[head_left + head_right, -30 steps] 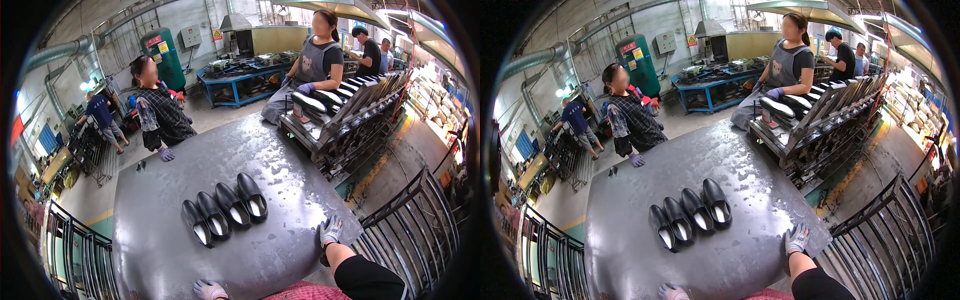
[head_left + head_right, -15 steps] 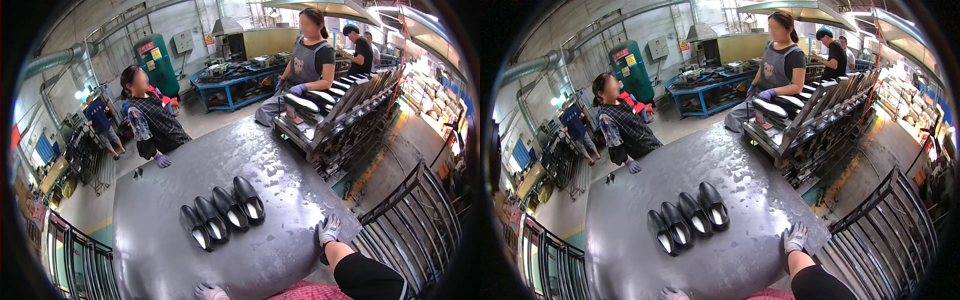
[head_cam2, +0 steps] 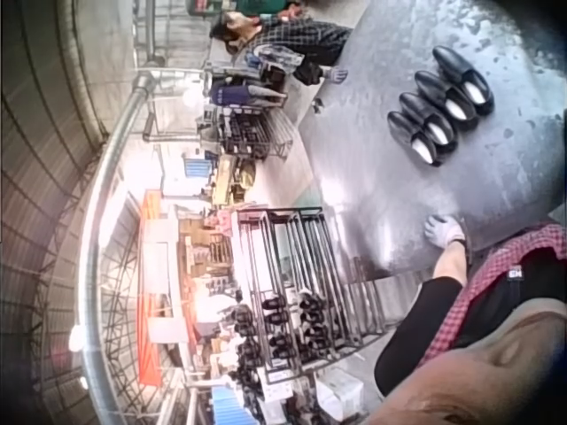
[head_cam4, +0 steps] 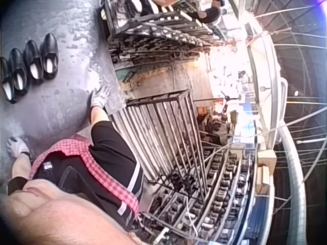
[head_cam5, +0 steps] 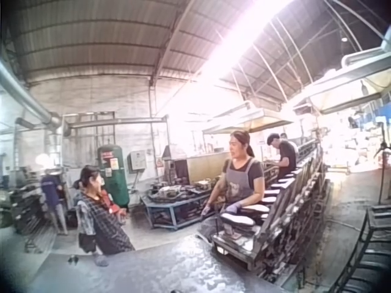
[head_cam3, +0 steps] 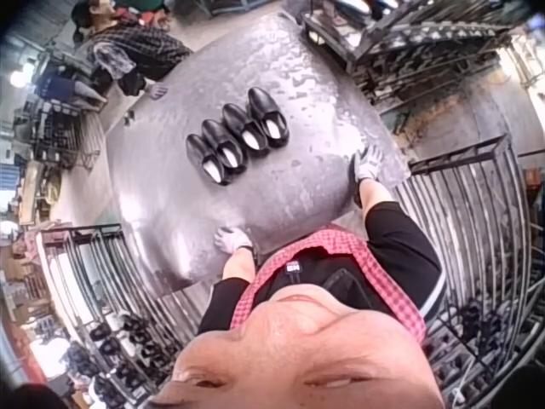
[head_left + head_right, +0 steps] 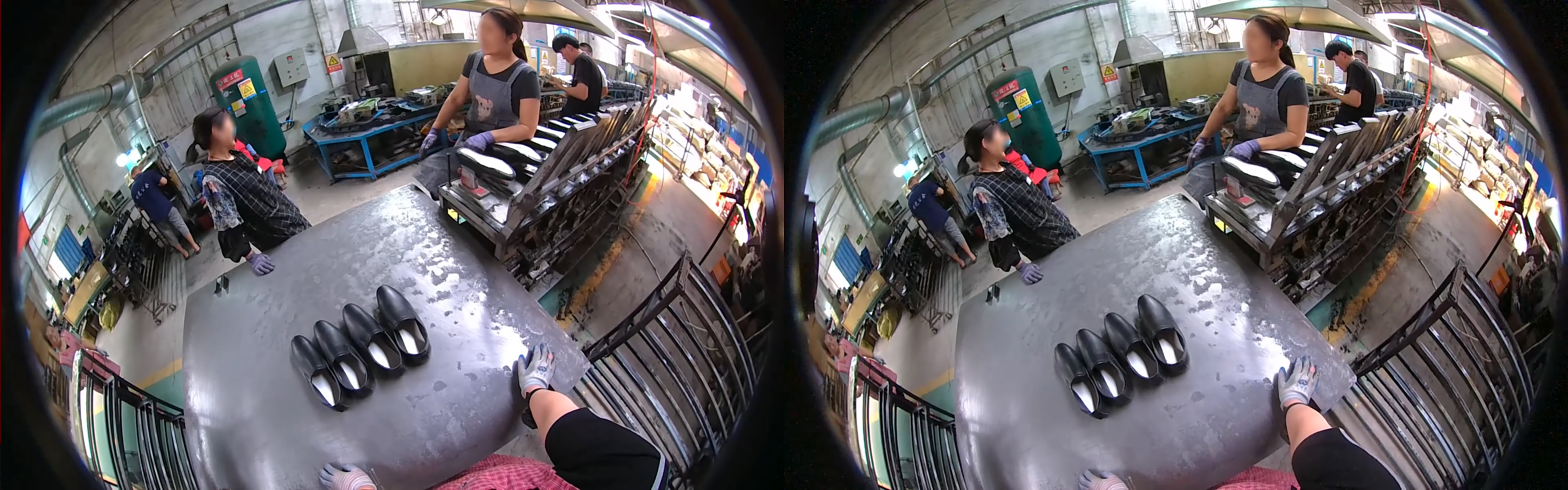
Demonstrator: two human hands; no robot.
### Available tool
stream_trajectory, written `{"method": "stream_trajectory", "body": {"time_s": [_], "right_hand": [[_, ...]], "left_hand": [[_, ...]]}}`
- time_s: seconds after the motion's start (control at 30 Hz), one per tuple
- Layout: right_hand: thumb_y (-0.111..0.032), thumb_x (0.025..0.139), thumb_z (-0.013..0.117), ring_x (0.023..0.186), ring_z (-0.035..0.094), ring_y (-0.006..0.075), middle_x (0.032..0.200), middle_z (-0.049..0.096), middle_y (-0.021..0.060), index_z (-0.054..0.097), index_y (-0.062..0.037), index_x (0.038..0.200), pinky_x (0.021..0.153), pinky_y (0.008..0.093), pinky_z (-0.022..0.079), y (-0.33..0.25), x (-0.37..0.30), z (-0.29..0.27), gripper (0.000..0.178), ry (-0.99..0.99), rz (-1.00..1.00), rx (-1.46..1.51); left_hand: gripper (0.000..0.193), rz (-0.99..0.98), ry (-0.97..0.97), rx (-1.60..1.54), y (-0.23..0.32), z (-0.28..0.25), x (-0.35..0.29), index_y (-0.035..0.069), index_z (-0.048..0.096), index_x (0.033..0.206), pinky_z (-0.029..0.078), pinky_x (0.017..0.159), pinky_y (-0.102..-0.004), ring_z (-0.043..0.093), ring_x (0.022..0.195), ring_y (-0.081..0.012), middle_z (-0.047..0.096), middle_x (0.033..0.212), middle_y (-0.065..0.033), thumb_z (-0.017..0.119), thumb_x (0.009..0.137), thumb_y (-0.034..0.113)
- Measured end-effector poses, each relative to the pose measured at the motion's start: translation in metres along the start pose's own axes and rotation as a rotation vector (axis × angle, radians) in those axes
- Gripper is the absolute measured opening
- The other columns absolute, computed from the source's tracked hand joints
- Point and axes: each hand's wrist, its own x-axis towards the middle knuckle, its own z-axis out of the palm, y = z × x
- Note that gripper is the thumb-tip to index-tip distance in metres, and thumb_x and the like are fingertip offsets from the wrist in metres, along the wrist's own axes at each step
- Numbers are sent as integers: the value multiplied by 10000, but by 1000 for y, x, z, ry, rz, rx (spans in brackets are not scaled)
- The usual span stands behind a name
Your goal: Placing finished shoes onto a metal table and organizing them in a shoe manufacturing facility.
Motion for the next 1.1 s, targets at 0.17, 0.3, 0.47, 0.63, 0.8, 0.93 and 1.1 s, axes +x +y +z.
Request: {"method": "stream_trajectory", "body": {"time_s": [0.17, 0.3, 0.47, 0.63, 0.8, 0.93, 1.1], "right_hand": [[-495, 931, 546, 1438, 328, 371, 1574, 355, 168, 458, -35, 1449, 1217, 481, 185, 1, 1, 2, 698, 13, -3, -26], [-488, 930, 552, 1434, 333, 370, 1571, 359, 169, 464, -31, 1441, 1216, 482, 189, 0, 0, 2, 692, 13, -8, -16], [-490, 938, 533, 1429, 345, 364, 1564, 373, 168, 482, -26, 1426, 1220, 481, 174, 1, 3, 4, 675, 26, -3, -13], [-489, 944, 516, 1427, 346, 357, 1557, 384, 167, 489, -29, 1423, 1224, 484, 161, 0, 2, 3, 664, 24, -18, -37], [-452, 927, 558, 1405, 363, 357, 1536, 407, 166, 522, -29, 1384, 1214, 488, 189, 8, 3, 10, 623, 79, -19, -9], [-414, 917, 584, 1382, 383, 357, 1516, 427, 169, 540, -39, 1360, 1194, 488, 233, 5, 3, 16, 581, 101, -43, -8], [-394, 913, 593, 1372, 391, 357, 1506, 438, 171, 554, -43, 1340, 1195, 484, 233, 9, 5, 17, 555, 130, -47, 0]], "left_hand": [[445, -5, -11, -5, 1, -1, 1, 46, 600, 1249, 405, 1060, -522, 490, 1262, -395, 553, 1358, -200, 495, 962, 369], [444, -14, -23, -13, 3, -5, 0, 36, 596, 1251, 399, 1066, -519, 475, 1276, -394, 537, 1372, -207, 491, 963, 357], [454, -4, -49, -44, 6, -10, 0, 27, 587, 1263, 381, 1083, -520, 461, 1291, -395, 521, 1389, -215, 485, 968, 357], [468, -29, -88, -54, 4, -15, -1, 20, 573, 1279, 357, 1106, -516, 439, 1315, -394, 498, 1415, -220, 484, 971, 362], [483, -6, -118, -41, 9, -19, -1, 23, 573, 1286, 336, 1127, -507, 425, 1333, -391, 491, 1421, -218, 489, 968, 377], [480, -41, -90, -51, 5, -17, 0, 26, 580, 1275, 336, 1127, -499, 430, 1326, -384, 498, 1409, -212, 495, 964, 381], [455, -3, -77, -27, 6, -12, 1, 34, 596, 1242, 349, 1114, -493, 441, 1309, -377, 515, 1379, -206, 499, 958, 376]]}}
